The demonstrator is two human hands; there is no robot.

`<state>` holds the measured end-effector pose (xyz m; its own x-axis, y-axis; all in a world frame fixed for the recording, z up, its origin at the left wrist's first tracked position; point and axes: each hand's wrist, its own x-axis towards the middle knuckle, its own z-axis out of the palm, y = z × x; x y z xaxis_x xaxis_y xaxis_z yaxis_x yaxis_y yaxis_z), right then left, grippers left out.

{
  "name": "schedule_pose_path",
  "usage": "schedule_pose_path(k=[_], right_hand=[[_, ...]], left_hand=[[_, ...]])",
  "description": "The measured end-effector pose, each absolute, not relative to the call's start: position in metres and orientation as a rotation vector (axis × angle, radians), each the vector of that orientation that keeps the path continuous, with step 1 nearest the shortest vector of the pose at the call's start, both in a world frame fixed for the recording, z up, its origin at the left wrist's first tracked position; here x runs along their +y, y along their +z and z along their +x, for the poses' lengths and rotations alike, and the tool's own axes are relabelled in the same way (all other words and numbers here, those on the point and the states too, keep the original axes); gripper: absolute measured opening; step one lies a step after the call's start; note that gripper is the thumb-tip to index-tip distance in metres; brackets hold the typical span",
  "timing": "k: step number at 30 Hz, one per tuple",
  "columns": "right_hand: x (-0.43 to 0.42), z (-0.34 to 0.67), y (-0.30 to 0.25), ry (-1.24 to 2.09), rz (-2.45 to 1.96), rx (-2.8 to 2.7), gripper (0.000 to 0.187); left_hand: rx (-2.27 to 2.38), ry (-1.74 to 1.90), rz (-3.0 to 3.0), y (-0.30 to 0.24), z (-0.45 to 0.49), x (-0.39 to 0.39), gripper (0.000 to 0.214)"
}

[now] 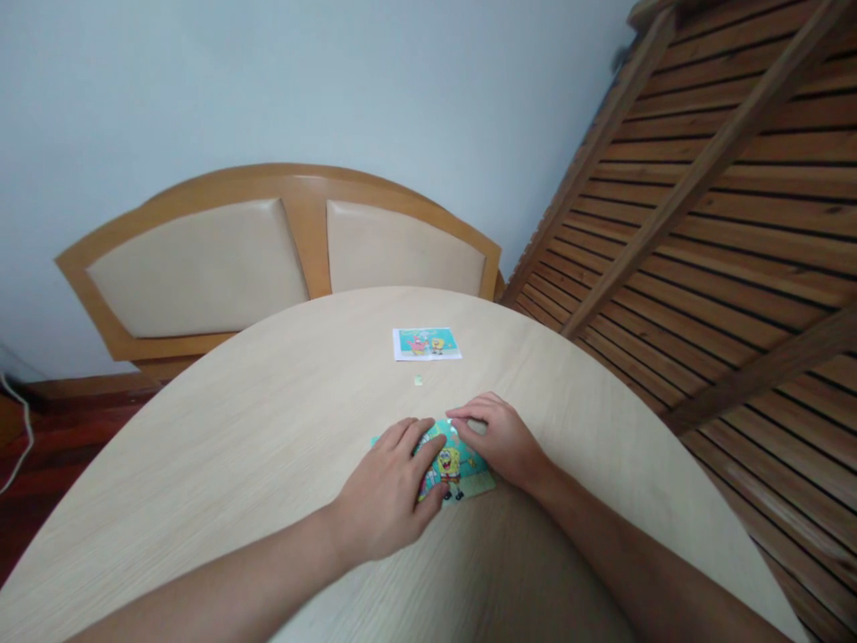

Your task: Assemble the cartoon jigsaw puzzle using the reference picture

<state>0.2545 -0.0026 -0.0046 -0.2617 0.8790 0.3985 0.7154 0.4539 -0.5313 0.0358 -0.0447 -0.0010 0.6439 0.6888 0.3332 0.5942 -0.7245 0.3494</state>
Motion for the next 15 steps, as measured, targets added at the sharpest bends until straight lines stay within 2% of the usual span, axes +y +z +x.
schedule_pose_path(k=[11, 15], right_hand=[[-0.0052, 0.2507, 0.0019, 0.343, -1.479, -1.999, 0.012], [-0.0094, 0.257, 0.0047, 0.367, -1.414, -2.054, 0.014]], left_hand=[[1.023, 0.703, 2.631, 0.0016, 0.0359, -0.0444, 0.048], [1.028, 0.671, 2.629, 0.0017, 0.0364, -0.0444, 0.049]])
